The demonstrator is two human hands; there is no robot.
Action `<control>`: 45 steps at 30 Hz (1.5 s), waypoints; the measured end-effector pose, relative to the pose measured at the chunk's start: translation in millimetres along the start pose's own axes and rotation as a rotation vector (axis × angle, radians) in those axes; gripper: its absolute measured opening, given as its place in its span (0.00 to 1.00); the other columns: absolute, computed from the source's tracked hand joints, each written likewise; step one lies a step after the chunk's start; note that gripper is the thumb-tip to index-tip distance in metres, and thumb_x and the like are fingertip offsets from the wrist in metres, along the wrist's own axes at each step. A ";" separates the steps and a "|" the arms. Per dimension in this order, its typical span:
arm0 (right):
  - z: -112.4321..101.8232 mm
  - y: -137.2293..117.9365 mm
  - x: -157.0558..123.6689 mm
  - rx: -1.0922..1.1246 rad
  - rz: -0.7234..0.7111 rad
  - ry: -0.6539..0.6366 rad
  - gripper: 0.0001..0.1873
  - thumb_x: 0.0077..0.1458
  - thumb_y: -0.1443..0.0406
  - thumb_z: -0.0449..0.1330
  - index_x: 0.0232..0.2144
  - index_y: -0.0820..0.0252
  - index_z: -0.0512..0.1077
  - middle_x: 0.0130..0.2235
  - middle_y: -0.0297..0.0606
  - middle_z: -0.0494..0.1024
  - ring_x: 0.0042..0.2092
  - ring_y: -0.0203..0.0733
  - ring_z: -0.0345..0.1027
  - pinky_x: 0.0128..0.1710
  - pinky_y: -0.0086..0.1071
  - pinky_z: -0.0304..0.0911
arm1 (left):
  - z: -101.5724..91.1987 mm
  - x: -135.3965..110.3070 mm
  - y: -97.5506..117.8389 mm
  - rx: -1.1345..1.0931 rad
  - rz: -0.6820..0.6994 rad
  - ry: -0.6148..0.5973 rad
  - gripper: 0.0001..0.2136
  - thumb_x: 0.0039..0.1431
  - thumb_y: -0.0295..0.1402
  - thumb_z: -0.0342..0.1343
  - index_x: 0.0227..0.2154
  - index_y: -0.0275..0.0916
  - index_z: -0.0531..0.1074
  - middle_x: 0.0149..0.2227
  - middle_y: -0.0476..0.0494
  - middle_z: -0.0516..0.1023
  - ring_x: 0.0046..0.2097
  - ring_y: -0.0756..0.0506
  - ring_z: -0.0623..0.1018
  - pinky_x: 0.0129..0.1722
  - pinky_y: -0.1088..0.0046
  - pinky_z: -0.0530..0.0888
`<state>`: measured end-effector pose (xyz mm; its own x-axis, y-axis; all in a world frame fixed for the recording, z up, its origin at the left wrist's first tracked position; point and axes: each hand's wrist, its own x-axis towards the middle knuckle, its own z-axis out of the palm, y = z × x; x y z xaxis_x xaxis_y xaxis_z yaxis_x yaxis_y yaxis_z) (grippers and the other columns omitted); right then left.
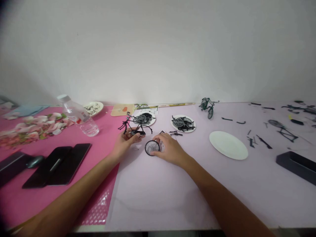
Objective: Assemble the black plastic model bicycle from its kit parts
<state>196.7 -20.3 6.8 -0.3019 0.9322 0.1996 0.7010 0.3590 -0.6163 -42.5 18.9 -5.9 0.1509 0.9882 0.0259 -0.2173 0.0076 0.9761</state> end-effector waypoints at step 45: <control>23.5 -6.6 7.3 1.002 0.230 0.277 0.35 0.42 0.56 0.78 0.45 0.51 0.61 0.34 0.30 0.79 0.32 0.39 0.74 0.31 0.35 0.76 | 24.2 -18.0 -6.2 -0.149 -0.085 -0.040 0.24 0.51 0.39 0.74 0.48 0.36 0.75 0.44 0.38 0.85 0.47 0.39 0.84 0.54 0.53 0.79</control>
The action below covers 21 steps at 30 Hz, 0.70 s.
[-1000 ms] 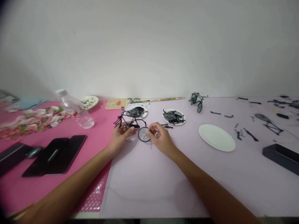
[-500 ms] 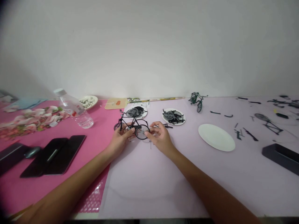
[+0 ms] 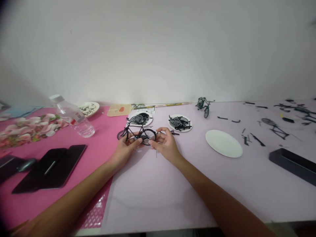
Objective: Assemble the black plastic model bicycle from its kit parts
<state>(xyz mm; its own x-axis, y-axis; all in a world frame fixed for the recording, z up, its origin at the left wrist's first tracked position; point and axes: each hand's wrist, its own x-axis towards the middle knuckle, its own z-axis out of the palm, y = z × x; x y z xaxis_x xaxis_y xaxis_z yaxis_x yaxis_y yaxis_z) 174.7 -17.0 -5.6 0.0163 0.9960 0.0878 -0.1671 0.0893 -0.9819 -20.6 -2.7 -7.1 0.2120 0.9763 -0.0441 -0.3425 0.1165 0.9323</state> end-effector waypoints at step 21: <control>2.3 -7.5 -6.5 -0.039 0.127 -0.069 0.20 0.47 0.53 0.76 0.38 0.59 0.82 0.40 0.40 0.83 0.38 0.43 0.78 0.40 0.37 0.78 | 5.3 -5.8 5.3 0.092 0.078 -0.050 0.21 0.54 0.39 0.72 0.48 0.38 0.76 0.46 0.40 0.83 0.47 0.42 0.82 0.50 0.64 0.77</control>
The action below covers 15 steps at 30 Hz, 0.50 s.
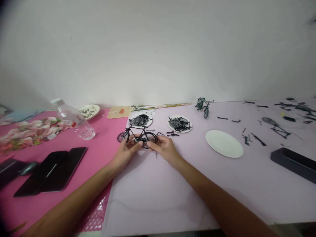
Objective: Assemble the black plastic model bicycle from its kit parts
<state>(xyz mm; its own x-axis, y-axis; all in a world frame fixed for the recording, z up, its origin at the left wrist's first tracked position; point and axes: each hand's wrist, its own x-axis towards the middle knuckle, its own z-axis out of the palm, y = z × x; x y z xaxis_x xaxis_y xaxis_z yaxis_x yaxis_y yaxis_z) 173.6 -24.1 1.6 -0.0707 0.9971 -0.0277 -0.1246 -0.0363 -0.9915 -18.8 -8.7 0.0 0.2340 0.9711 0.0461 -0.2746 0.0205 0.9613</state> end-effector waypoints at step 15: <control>-9.7 3.1 3.0 -0.426 -0.614 0.321 0.11 0.57 0.59 0.71 0.42 0.55 0.82 0.42 0.41 0.81 0.43 0.46 0.77 0.42 0.39 0.80 | -1.0 -2.2 2.8 -0.113 -0.214 -0.059 0.31 0.57 0.37 0.71 0.61 0.34 0.71 0.62 0.25 0.75 0.59 0.32 0.79 0.65 0.47 0.69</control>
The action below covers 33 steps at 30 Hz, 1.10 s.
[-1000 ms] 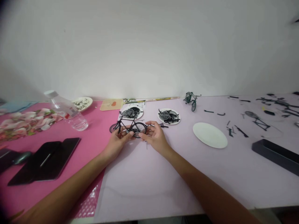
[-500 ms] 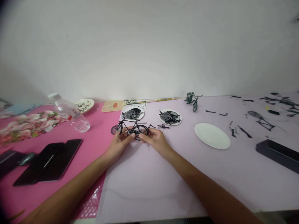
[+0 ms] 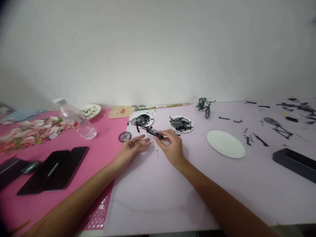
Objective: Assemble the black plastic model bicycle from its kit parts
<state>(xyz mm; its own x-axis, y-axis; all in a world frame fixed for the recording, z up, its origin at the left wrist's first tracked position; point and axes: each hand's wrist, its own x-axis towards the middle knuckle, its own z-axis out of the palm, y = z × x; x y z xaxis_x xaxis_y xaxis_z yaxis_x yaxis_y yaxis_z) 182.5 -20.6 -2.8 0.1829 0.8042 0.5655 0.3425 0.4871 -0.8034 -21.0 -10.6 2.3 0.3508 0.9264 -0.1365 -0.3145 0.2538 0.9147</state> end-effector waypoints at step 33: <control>-2.8 -0.5 8.5 -0.251 -0.600 -0.289 0.27 0.63 0.79 0.55 0.57 0.50 0.75 0.48 0.43 0.80 0.54 0.49 0.74 0.54 0.49 0.73 | -8.0 9.9 -1.8 -0.119 0.040 0.060 0.15 0.51 0.37 0.74 0.36 0.32 0.81 0.36 0.43 0.80 0.38 0.48 0.79 0.48 0.67 0.77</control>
<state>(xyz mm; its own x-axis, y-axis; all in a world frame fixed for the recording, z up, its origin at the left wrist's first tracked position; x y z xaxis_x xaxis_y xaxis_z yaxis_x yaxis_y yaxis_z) 186.5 -15.0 2.9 -0.3437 0.4973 0.7966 0.5160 0.8087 -0.2822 -24.0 0.3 -3.8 0.2836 0.9505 -0.1269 -0.4304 0.2444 0.8689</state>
